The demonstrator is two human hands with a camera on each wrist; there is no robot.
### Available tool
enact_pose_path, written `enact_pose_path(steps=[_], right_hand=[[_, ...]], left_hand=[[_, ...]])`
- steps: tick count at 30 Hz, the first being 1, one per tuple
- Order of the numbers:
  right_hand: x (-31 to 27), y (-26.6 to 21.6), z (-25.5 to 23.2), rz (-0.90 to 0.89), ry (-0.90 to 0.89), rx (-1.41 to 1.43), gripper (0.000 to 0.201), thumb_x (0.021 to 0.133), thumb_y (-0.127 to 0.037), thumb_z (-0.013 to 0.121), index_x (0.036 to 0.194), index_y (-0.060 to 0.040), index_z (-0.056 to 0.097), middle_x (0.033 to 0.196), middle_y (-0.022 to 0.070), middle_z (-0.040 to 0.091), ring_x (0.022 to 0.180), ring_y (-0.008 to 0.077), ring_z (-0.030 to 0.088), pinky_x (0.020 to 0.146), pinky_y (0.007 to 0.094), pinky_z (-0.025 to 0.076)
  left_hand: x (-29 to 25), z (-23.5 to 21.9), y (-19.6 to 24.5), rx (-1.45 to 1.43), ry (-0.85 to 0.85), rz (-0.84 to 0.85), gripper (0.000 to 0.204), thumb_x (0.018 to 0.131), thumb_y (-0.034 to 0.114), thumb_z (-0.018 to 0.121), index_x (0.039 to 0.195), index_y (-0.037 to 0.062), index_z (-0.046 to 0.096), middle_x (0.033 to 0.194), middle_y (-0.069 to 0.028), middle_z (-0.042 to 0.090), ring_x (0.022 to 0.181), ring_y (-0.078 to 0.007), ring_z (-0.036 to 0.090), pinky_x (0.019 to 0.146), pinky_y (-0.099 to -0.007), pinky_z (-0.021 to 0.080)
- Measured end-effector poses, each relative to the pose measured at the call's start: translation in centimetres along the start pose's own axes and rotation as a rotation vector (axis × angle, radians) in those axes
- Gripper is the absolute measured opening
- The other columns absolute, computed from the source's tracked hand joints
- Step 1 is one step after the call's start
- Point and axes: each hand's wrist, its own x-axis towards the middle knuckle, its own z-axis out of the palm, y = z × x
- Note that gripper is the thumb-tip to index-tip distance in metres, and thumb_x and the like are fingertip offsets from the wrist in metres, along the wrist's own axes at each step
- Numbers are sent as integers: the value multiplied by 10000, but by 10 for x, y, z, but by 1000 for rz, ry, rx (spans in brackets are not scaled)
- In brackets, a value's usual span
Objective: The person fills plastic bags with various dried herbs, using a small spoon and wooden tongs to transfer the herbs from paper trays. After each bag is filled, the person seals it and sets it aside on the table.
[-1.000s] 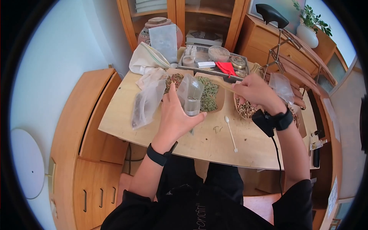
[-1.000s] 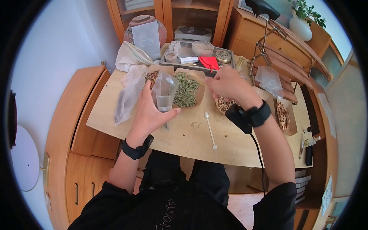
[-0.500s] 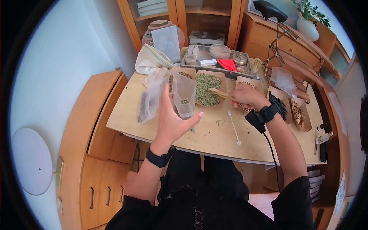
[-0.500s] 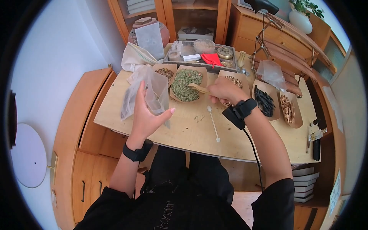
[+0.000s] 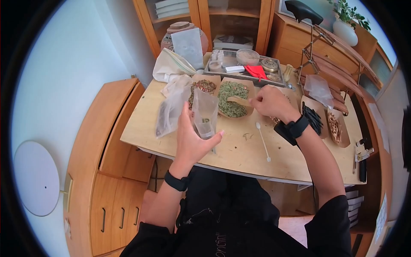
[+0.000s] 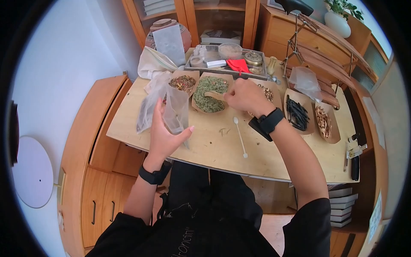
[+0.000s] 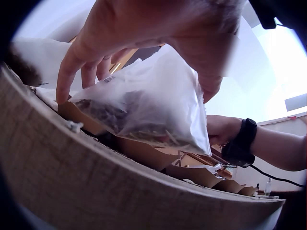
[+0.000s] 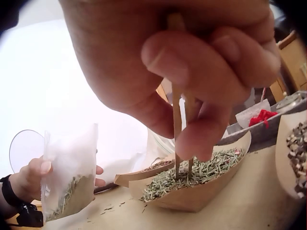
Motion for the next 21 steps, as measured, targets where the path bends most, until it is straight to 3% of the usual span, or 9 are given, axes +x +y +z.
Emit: enact_pose_path(steps=[2,4,11,16,19,21], right_hand=[[-2,-5,-3,0,44,-30,308,796,-269,633,696,17,686,632,242,603,658,384,635,636,440,527],[-2,-9,2,-73,212,-39,301,764,-286,658,682,2,687,640,235,620,674,374,652,664,435,535],[-9,-16,21,-125,149,-79,257,741,-279,669,702,-26,695,692,217,651,696,361,664,665,428,543],[-16,2,8,-150,259,-126,265,780,-273,684,687,-25,677,640,156,647,602,319,640,579,405,509],[-32,-10,-14,-37,103,26,251,747,-271,685,687,-28,691,690,176,659,673,348,658,639,416,535],[-38,-9,-14,-81,78,33,245,746,-270,688,687,-32,690,686,169,659,683,341,658,642,417,533]], left_hand=[[-2,2,-1,20,20,26,1077,666,265,839,1434,-74,165,1349,-270,397,1258,-331,432,1033,-411,367],[-5,6,-4,-13,27,13,1073,666,266,839,1435,-67,169,1341,-267,405,1249,-330,438,1028,-413,370],[-5,17,-5,-43,94,46,1049,672,229,839,1434,-53,175,1299,-227,440,1206,-291,471,999,-397,394],[-1,24,-7,-125,96,49,1038,685,194,827,1438,-50,157,1307,-204,434,1212,-269,462,998,-383,394],[0,28,-6,-166,78,46,1030,692,173,818,1443,-44,147,1307,-190,435,1210,-260,460,999,-378,393],[-1,32,-6,-208,74,38,1026,695,164,813,1445,-41,143,1303,-184,439,1207,-255,461,1000,-376,392]])
